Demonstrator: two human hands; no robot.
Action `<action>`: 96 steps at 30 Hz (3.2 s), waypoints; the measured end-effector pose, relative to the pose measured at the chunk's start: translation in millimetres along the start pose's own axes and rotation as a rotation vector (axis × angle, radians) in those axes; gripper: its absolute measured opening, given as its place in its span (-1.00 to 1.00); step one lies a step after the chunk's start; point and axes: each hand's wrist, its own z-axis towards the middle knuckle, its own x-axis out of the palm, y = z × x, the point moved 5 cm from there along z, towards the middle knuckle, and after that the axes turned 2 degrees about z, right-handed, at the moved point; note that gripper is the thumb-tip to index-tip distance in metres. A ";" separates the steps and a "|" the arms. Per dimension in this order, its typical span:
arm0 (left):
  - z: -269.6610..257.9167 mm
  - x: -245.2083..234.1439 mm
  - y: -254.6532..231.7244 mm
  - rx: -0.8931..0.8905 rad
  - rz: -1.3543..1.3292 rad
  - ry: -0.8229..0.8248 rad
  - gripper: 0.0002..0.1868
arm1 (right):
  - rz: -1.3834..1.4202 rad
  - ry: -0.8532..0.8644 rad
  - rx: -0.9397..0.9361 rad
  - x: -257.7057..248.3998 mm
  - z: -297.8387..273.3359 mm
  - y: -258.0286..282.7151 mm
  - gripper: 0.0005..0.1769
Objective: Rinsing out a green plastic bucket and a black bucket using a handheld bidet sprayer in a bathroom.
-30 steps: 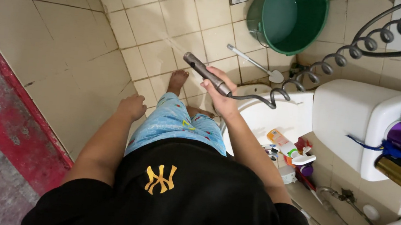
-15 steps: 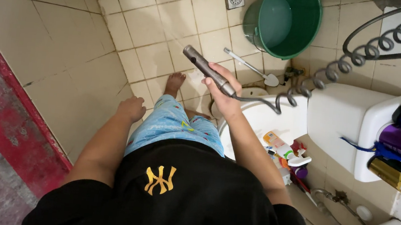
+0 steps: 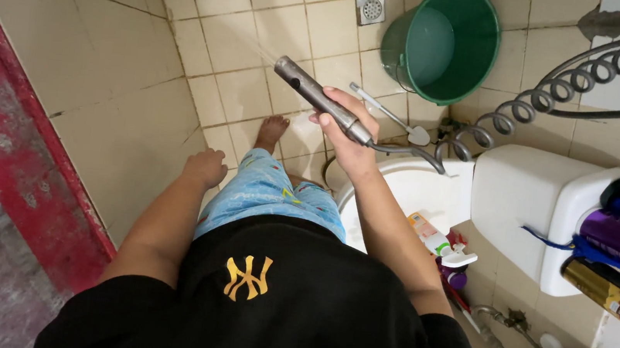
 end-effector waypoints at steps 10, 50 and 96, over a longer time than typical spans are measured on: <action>-0.8 3.4 4.0 -0.005 -0.036 -0.026 -0.56 | 0.055 -0.031 -0.091 0.4 -0.2 7.9 -0.59; 0.5 -10.1 -9.6 0.020 0.031 -0.013 -0.60 | -0.378 -0.230 -0.037 -43.6 -8.2 -57.8 -0.61; 8.0 -22.3 -17.3 0.078 0.086 -0.001 -0.57 | -0.227 -0.582 -0.107 -143.0 -18.5 -73.5 -0.66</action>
